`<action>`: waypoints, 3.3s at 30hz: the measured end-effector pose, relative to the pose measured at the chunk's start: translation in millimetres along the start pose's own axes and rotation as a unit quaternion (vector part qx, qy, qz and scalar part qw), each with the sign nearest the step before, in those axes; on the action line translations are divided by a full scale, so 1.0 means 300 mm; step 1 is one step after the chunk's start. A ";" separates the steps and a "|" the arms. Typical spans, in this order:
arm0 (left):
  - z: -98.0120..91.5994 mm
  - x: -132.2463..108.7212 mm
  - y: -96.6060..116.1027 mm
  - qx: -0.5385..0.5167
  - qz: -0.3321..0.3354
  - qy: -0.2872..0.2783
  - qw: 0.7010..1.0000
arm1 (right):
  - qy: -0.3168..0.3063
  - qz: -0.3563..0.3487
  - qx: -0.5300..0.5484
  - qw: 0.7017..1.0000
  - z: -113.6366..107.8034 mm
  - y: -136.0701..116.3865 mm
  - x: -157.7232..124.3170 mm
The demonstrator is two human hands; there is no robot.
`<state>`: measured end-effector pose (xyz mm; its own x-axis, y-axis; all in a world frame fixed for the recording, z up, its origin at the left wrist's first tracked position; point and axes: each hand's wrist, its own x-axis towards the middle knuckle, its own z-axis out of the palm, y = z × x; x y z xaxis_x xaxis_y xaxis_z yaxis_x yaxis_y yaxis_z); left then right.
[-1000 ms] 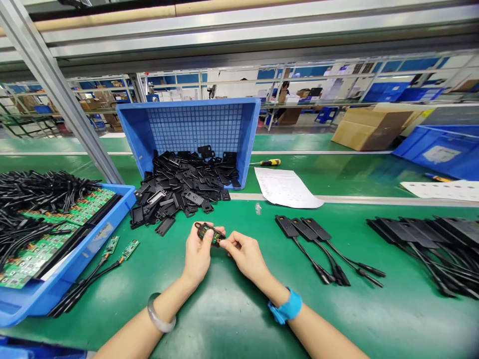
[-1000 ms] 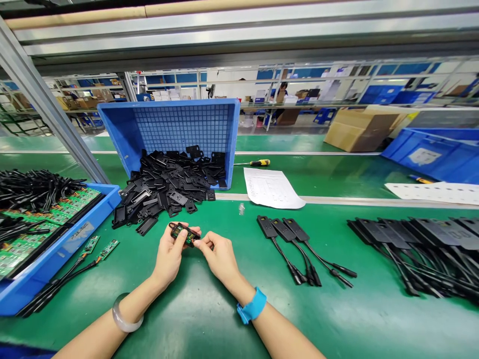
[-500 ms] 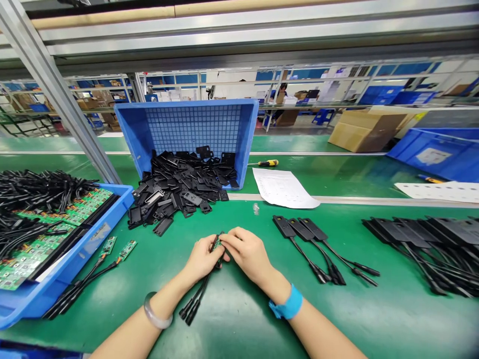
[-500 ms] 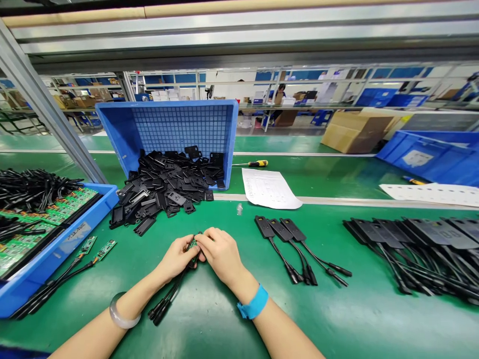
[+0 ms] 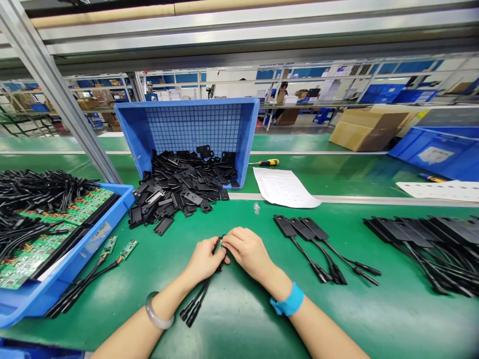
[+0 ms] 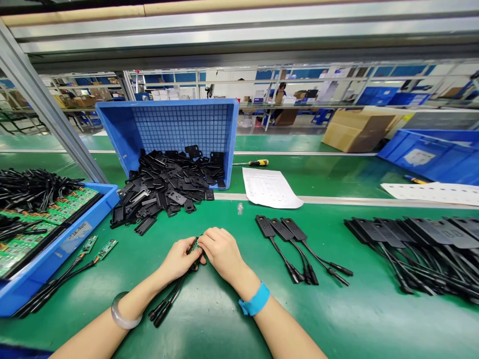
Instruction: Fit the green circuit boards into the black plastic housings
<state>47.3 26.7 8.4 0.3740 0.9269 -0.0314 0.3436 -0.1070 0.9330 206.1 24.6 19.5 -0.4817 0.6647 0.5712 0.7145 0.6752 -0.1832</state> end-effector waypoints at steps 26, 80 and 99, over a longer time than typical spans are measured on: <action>-0.029 0.017 0.022 -0.289 -0.077 0.054 0.953 | -0.151 0.240 -0.183 0.941 0.055 0.352 0.259; 0.011 -0.007 -0.002 -0.337 -0.015 -0.135 0.932 | -0.056 0.242 0.135 0.959 0.003 -0.040 0.011; -0.059 0.014 0.006 0.022 0.066 0.037 0.997 | -0.186 0.157 -0.130 0.961 -0.038 -0.045 0.009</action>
<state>34.3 36.9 16.2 0.3549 0.9274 0.1180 0.3337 -0.2436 0.9106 200.9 13.6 32.5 -0.3350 0.9236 0.1861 0.9336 0.3520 -0.0663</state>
